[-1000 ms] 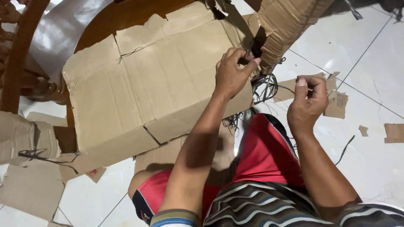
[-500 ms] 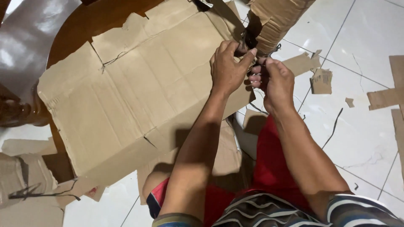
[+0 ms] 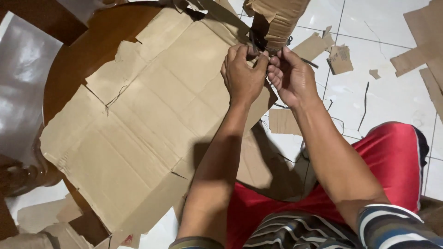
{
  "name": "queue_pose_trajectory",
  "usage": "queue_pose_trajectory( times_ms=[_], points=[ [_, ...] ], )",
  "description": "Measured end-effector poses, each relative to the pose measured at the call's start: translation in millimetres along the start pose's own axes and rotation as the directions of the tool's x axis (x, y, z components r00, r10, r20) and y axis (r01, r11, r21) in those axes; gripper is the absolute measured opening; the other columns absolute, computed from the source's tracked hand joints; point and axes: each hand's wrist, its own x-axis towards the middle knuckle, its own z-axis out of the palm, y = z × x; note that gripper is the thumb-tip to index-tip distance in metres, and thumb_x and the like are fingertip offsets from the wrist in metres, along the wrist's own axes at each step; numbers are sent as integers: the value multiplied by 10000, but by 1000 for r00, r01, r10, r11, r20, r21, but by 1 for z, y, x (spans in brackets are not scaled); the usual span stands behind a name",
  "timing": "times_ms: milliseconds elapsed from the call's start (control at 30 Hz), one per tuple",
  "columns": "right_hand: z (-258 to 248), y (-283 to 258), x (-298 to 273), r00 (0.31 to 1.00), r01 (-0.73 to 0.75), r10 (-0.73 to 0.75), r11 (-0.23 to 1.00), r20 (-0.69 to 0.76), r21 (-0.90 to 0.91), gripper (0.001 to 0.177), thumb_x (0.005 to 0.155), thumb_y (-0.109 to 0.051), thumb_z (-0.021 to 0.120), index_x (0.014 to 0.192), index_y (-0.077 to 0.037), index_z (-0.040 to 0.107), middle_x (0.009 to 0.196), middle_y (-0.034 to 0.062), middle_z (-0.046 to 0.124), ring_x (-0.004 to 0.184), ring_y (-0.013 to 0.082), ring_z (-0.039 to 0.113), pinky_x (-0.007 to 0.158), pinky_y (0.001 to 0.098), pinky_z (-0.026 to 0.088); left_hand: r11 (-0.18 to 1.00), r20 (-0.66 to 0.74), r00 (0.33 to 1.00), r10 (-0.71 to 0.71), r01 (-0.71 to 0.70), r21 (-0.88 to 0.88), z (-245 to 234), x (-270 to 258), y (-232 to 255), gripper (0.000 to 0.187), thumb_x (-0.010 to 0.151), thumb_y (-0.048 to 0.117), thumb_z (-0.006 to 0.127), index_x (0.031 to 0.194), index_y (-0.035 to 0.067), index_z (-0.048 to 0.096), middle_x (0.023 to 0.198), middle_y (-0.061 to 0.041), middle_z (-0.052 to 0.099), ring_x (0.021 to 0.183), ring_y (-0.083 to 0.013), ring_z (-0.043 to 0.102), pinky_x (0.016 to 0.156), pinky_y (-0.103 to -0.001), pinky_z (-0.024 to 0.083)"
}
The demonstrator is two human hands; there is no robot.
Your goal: Wrapping wooden chair legs with cardboard and securing them with plastic ties for protection.
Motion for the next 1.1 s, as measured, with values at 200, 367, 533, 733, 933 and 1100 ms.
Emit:
queue_pose_trajectory(
  times_ms=[200, 367, 533, 733, 933, 1100],
  points=[
    [3, 7, -9, 995, 84, -80, 995, -61, 61, 100, 904, -69, 746, 938, -60, 653, 760, 71, 692, 571, 107, 634, 502, 185, 551, 1000, 0, 1000, 18, -18, -9, -3, -5, 0, 197, 812, 352, 701, 846, 163, 655, 1040, 21, 660, 1065, -242, 642, 1059, -436, 398],
    [-8, 15, -13, 994, 110, -109, 994, 28, -17, 87, 928, -82, 714, 933, -65, 628, 740, 64, 649, 554, 108, 594, 457, 183, 484, 1000, -29, 999, 27, -27, 12, -1, -4, 0, 175, 815, 339, 689, 861, 172, 668, 1060, 9, 675, 1091, -255, 647, 1053, -444, 409],
    [-24, 16, -42, 914, 385, -278, 823, 296, -417, 139, 1002, -76, 612, 873, -122, 591, 768, 61, 646, 658, 147, 608, 616, 277, 522, 999, -24, 999, 33, -34, -33, -2, -5, 5, 151, 817, 318, 684, 859, 174, 676, 1017, 21, 671, 1008, -239, 664, 1031, -448, 415],
    [-52, 28, -65, 808, 529, -216, 675, 549, -514, 111, 1024, -103, 601, 931, -51, 573, 769, 101, 655, 680, 184, 641, 657, 302, 562, 985, 41, 998, -40, 47, -168, -9, -5, 13, 207, 880, 352, 662, 911, 158, 729, 1092, -41, 675, 1043, -229, 688, 959, -380, 502],
    [-70, 6, -62, 780, 568, -173, 597, 601, -566, 59, 994, -69, 652, 954, -49, 615, 799, 54, 663, 705, 135, 621, 691, 267, 542, 976, 95, 976, -196, 204, -83, -3, -2, 32, 432, 807, 596, 647, 638, 202, 603, 912, 43, 633, 1046, -226, 588, 1044, -351, 345],
    [-87, 7, -45, 743, 585, -206, 663, 636, -467, 14, 956, -4, 661, 963, 1, 671, 704, 133, 690, 655, 163, 642, 646, 298, 546, 965, 186, 966, -180, 210, -157, 23, 3, -19, 388, 845, 640, 723, 847, 255, 774, 1170, -10, 689, 1309, -234, 563, 1269, -478, -56]
  ],
)
